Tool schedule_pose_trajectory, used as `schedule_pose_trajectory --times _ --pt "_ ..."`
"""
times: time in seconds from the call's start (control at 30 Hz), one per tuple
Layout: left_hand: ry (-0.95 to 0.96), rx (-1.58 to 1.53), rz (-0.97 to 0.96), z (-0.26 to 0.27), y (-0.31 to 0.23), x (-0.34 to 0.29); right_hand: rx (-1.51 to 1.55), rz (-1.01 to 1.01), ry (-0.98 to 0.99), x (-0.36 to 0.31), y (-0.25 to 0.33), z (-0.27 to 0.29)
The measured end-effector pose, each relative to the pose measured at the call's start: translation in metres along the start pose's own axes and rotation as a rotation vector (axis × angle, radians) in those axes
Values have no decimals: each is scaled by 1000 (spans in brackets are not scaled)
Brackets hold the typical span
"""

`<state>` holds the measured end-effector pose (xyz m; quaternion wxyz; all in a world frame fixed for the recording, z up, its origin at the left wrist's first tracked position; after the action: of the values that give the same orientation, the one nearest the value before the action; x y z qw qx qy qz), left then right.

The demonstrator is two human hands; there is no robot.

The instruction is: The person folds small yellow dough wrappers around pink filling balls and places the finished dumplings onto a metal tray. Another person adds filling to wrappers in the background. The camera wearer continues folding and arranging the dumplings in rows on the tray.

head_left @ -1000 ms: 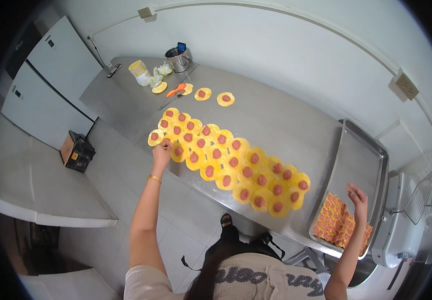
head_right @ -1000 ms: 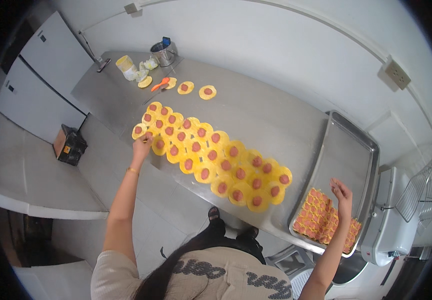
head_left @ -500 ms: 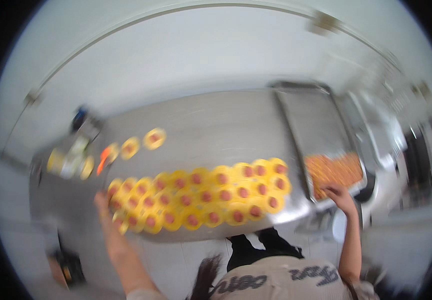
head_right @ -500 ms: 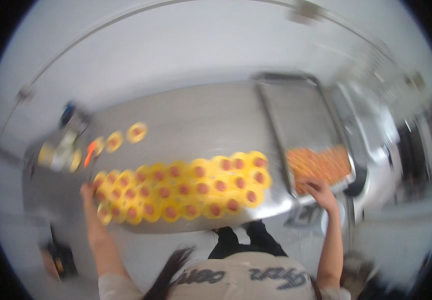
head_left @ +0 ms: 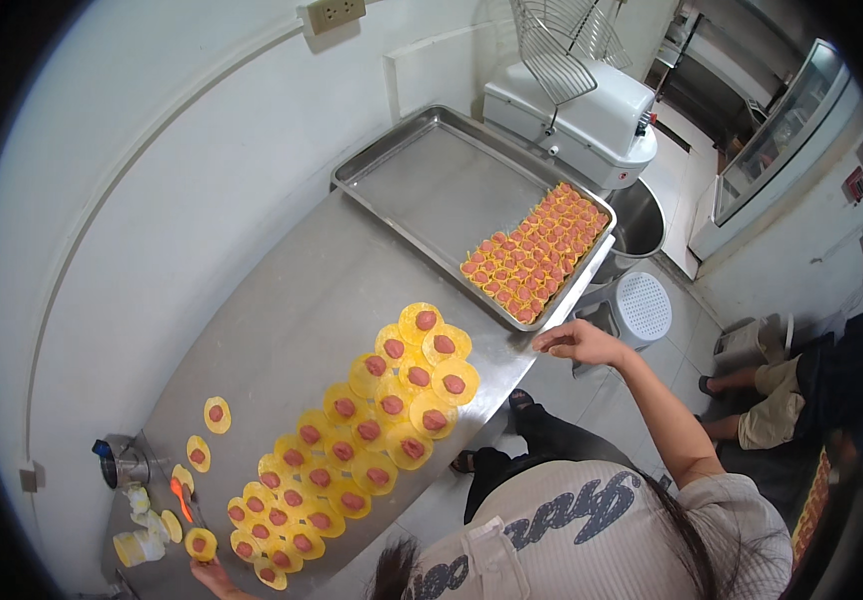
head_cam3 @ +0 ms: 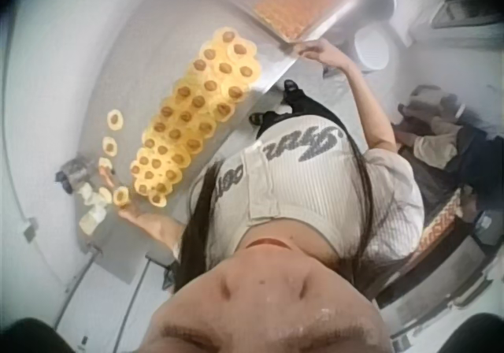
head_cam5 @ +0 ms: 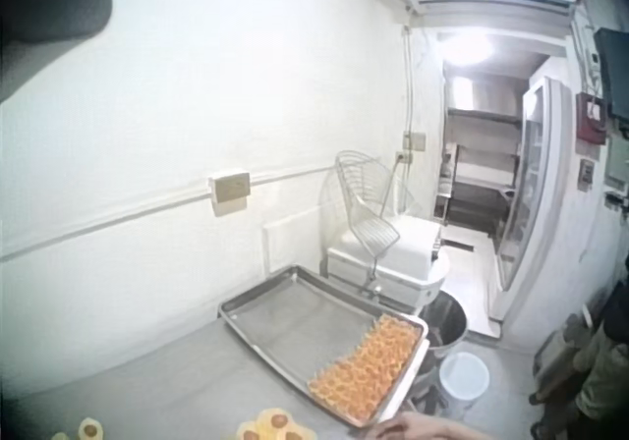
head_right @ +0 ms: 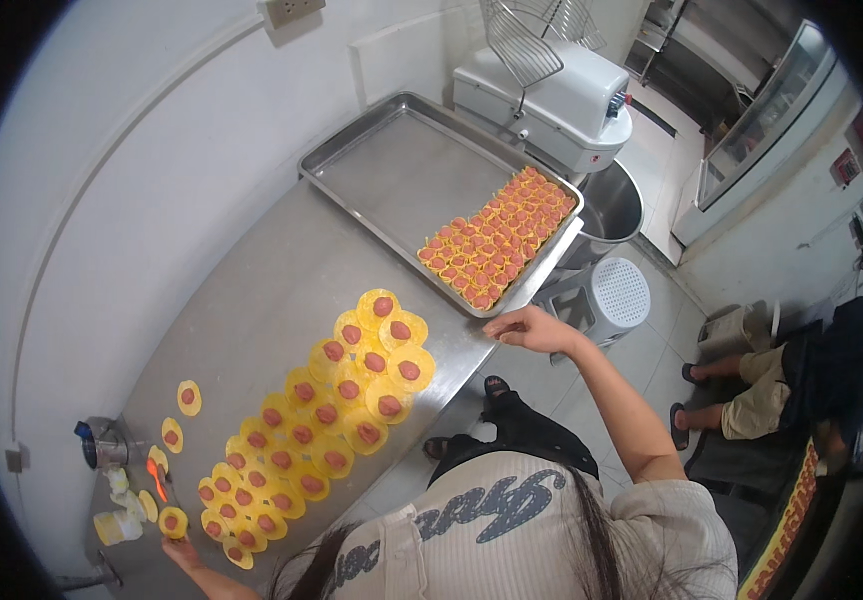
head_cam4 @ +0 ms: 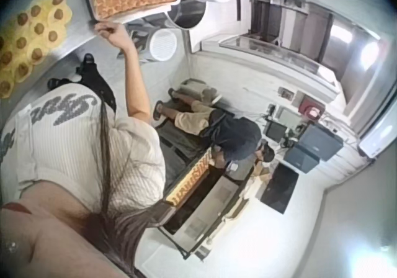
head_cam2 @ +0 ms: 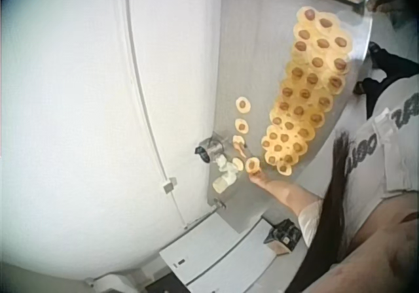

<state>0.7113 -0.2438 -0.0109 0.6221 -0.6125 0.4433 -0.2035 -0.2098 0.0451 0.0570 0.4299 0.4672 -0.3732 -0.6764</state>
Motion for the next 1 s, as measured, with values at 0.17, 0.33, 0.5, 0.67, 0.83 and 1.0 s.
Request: schedule_pose_trajectory --times 0.17,0.33,0.5,0.67,0.83,1.0 --pt "257 -87 -46 -103 -34 -78 20 103 153 25 7 -35" --pt "730 -164 289 -268 46 -263 194 77 332 48 22 -104" --pt "973 -68 521 -394 177 -444 694 -167 327 51 16 -131" --pt "932 159 579 -432 225 -530 768 -195 175 44 -21 -97" --pt "896 531 381 -444 255 -538 633 -142 25 51 -60 -79" --pt "752 381 305 -445 280 -547 465 -143 -88 56 -85 -72"
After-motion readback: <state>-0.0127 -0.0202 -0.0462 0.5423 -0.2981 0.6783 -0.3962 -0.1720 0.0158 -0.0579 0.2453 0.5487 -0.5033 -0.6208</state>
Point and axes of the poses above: each hand's wrist, its own x-axis towards the middle knuckle, its own z-axis out of the back of the hand, y = z × x, the point moved 6 cm from there along x, towards the middle knuckle, and after that the axes turned 2 degrees about -y, right-handed, at the moved point
